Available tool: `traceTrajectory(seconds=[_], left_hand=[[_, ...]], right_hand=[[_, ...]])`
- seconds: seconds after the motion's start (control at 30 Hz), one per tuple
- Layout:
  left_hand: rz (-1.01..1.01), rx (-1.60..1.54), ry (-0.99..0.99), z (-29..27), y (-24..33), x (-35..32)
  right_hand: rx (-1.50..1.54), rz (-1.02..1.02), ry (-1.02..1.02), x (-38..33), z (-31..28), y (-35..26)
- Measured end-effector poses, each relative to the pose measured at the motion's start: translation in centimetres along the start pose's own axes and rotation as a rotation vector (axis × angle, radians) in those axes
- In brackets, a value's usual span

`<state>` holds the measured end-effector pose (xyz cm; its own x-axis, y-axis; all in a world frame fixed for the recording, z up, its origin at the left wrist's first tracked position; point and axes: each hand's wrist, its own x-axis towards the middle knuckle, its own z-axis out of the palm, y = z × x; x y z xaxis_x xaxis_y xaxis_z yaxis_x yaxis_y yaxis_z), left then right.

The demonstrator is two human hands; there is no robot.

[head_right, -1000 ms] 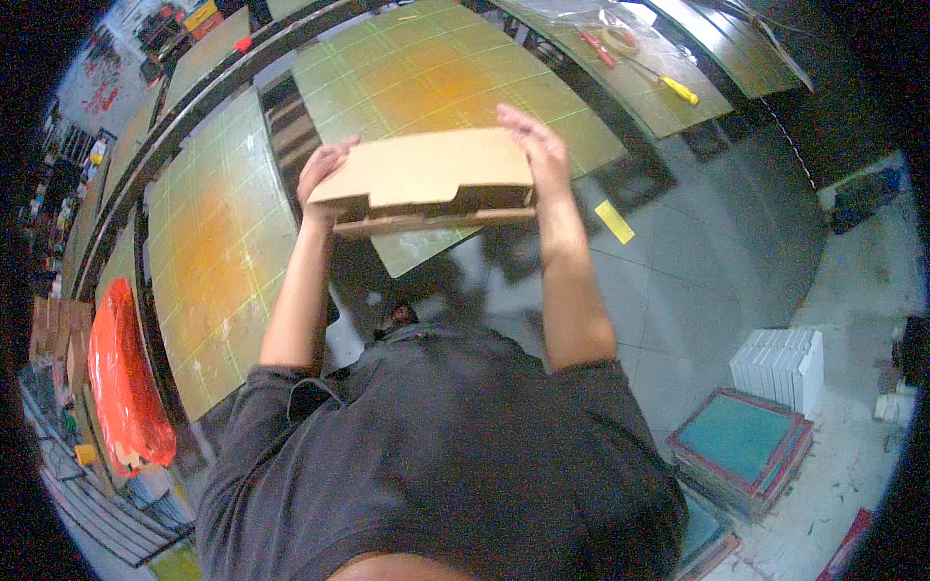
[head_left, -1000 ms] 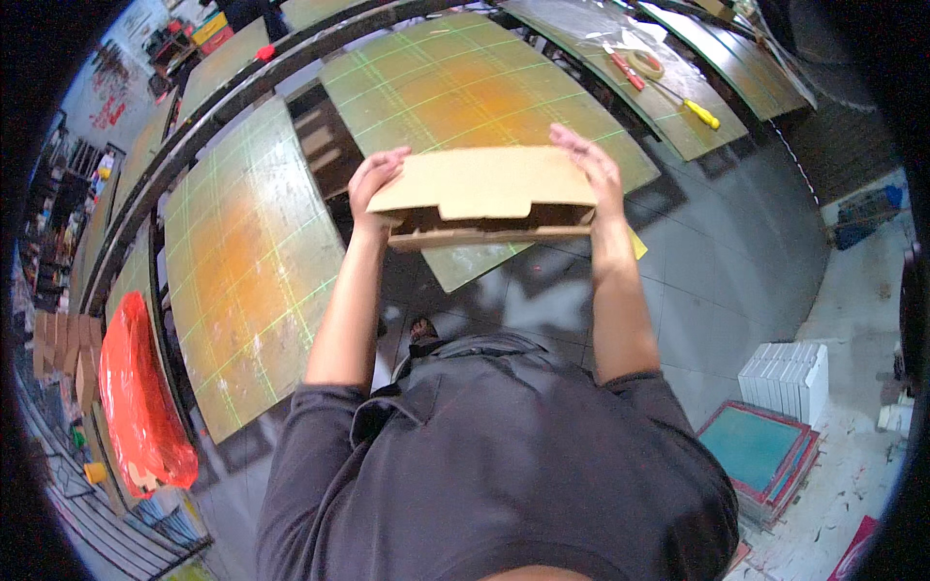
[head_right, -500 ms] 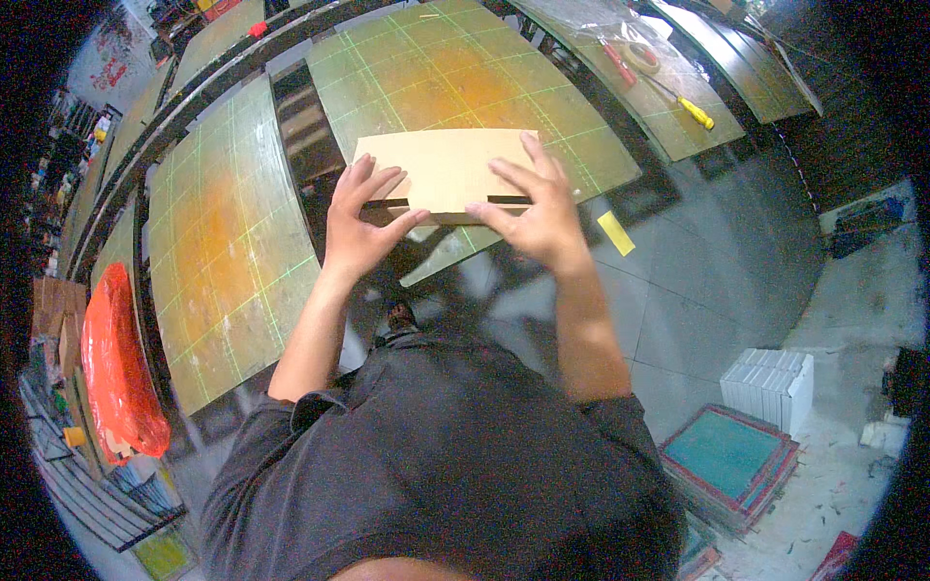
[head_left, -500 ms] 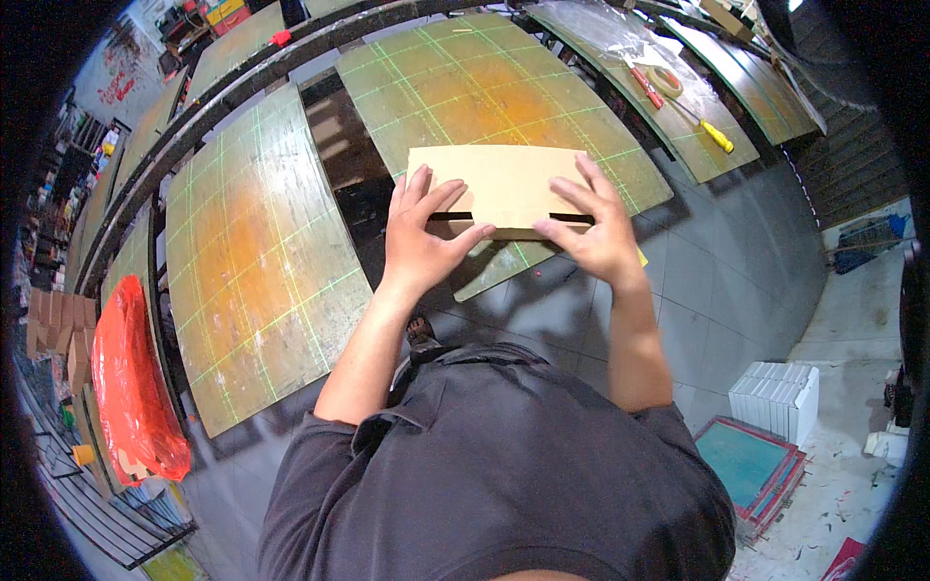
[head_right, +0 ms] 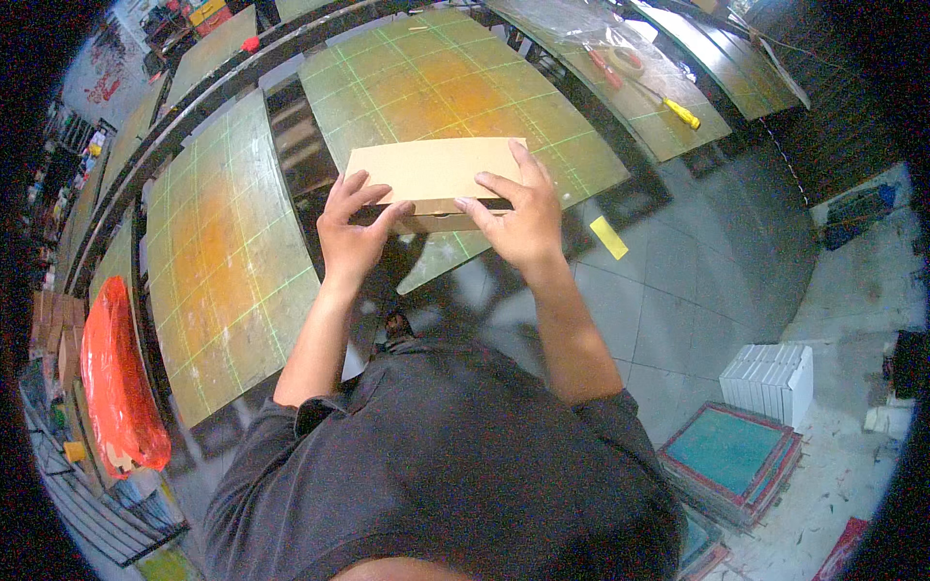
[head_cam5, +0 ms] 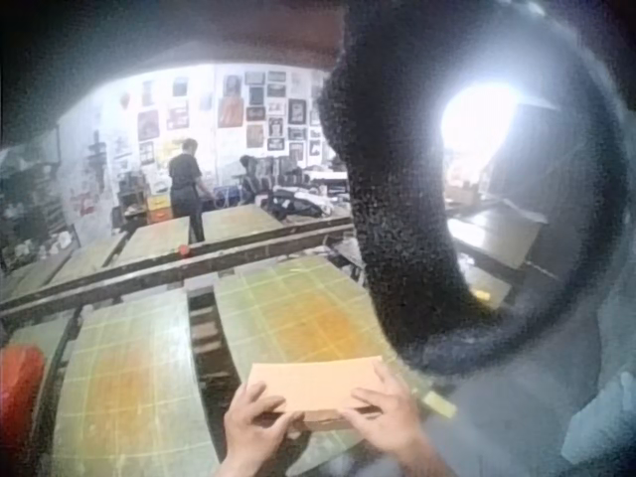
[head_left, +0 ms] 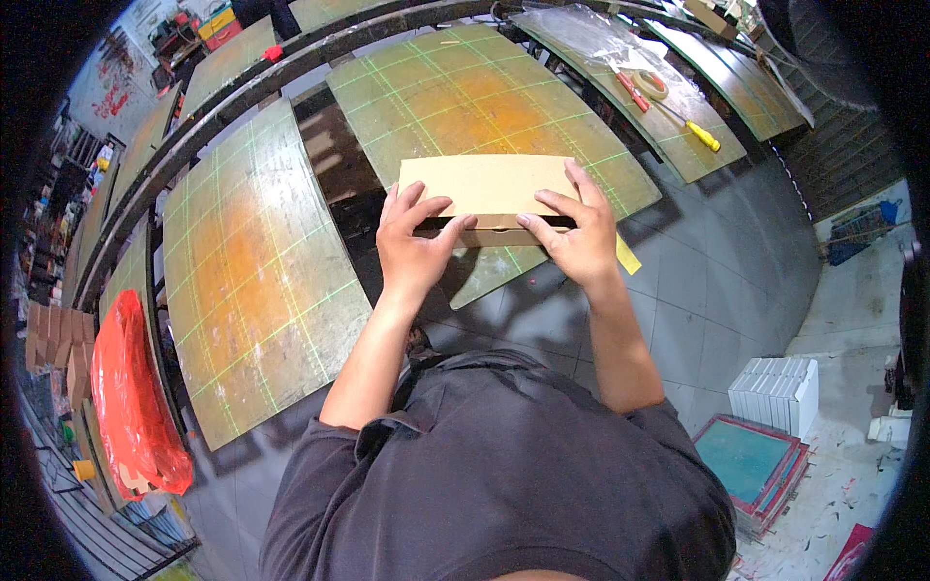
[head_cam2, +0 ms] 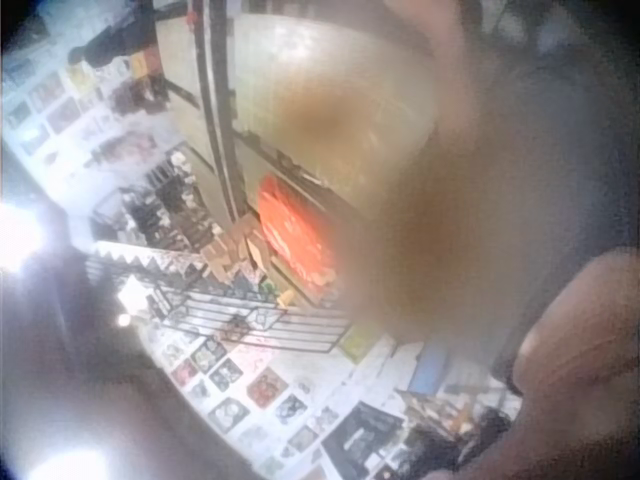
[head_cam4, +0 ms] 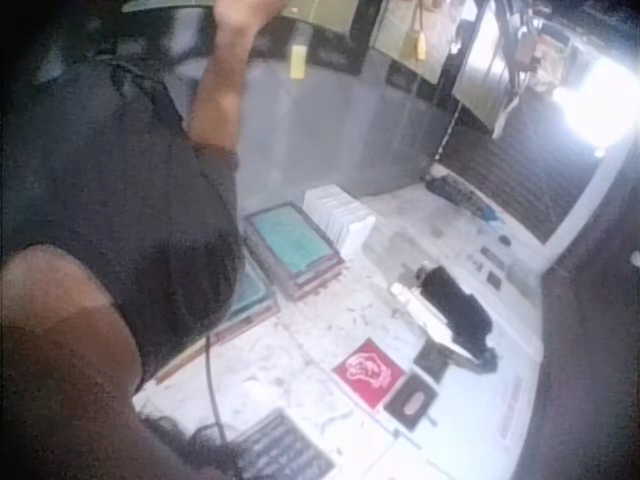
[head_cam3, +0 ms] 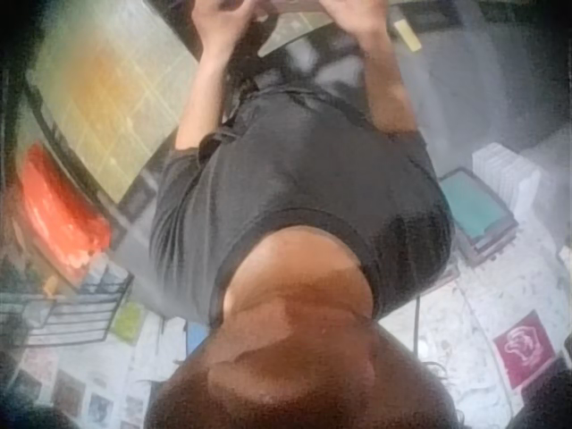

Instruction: The person folds flat cardboard pieces into small rectangular boxes by hand. They repeatedly pick up a flat piece, fold the sides and flaps to form a box, and place the finished box on a stack on the table.

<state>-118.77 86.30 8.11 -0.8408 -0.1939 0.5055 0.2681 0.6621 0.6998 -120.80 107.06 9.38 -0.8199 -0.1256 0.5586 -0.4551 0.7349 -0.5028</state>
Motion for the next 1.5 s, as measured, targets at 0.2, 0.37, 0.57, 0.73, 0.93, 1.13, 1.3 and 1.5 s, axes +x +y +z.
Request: traceTrajectory(seconds=[0.2, 0.37, 0.57, 0.73, 0.93, 1.13, 1.3, 1.5], left_hand=[[0.043, -0.004, 0.025, 0.5, -0.5, -0.3], [0.134, 0.009, 0.109, 1.2, -1.3, -0.7], [0.332, 0.072, 0.228, 2.1, -1.7, -1.2], [0.369, 0.121, 0.246, 2.3, -1.3, -1.4], [0.352, 0.09, 0.301, 3.3, -1.6, -1.8], [0.32, 0.262, 0.216, 2.6, -0.6, -2.1], [0.157, 0.001, 0.16, 1.4, -2.8, -1.9], [-0.537, -0.133, -0.087, 1.2, -1.8, -1.6]], right_hand=[[0.001, -0.005, 0.034, -0.4, 0.4, 0.3], [-0.01, 0.005, 0.044, -0.4, 0.3, -0.2], [-0.016, -0.093, 0.109, -1.0, 1.1, 0.0], [-0.055, -0.254, 0.15, -1.6, 1.9, 0.4], [-0.076, -0.225, 0.183, -1.9, 2.4, 0.5], [-0.192, -0.154, 0.13, -2.3, 2.0, -0.1], [0.009, -0.211, 0.12, -2.1, 1.2, -0.1], [0.288, 0.307, 0.221, -4.4, 2.8, 0.5]])
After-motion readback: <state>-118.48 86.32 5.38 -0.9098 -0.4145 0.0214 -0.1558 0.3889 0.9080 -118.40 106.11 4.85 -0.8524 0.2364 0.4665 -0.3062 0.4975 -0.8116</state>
